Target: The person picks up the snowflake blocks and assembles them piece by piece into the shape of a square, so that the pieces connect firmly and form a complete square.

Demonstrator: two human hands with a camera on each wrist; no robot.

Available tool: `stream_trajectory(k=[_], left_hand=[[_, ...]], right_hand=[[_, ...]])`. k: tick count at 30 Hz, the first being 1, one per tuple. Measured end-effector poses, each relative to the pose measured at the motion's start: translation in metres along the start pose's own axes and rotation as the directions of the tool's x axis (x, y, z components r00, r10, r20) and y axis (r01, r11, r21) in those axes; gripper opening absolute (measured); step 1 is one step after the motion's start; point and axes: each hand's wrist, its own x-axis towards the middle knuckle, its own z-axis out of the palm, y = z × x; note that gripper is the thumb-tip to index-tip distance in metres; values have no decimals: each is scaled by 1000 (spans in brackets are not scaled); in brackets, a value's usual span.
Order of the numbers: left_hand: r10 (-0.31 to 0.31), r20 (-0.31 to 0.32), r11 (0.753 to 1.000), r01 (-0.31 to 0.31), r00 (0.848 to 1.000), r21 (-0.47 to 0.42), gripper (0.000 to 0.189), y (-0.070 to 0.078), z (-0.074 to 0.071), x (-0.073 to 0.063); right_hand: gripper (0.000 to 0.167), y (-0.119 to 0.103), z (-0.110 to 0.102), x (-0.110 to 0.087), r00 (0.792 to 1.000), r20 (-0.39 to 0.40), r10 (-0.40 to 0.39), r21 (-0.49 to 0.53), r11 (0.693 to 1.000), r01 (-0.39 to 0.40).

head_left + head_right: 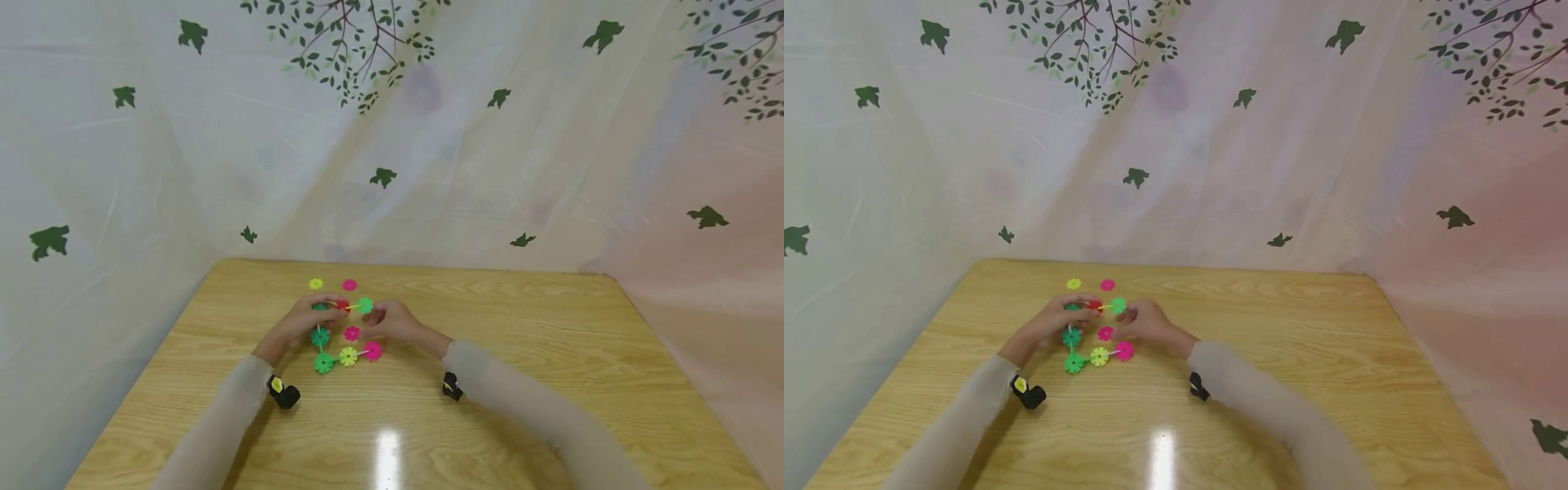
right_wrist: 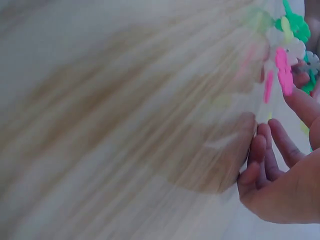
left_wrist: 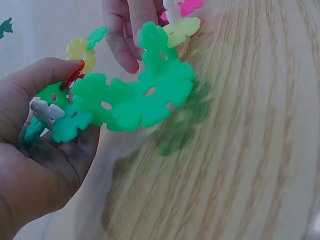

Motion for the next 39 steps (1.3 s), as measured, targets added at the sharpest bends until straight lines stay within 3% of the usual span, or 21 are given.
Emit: stream_trajectory(k=[8, 15, 23, 29, 32, 37, 39], left_hand=[[3, -26, 1000, -3, 1000, -12, 37, 2, 3, -1], [4, -27, 1000, -3, 1000, 29, 36, 7, 3, -2], [-15, -84, 993, 24, 996, 112, 33, 15, 9, -1], [-17, -148, 998, 25, 989, 54, 33, 14, 20, 4], [-18, -172, 1000, 19, 985, 7, 35, 12, 28, 7], [-49, -218, 993, 23, 975, -119, 29, 10, 45, 12], [-69, -242, 985, 27, 968, -171, 23, 10, 53, 14]], right_hand=[[37, -11, 16, 6, 998, -57, 24, -152, 988, -32], [28, -12, 14, 6, 999, -22, 37, -35, 999, -38], [29, -10, 6, 8, 997, -41, 65, -16, 998, -66], [23, 2, -11, 7, 992, -58, 111, 76, 991, -106], [20, 12, -22, 7, 994, -79, 76, 148, 987, -63], [19, 22, -35, 5, 984, -159, 80, 242, 969, -39], [20, 20, -39, 3, 973, -200, 120, 250, 966, -67]])
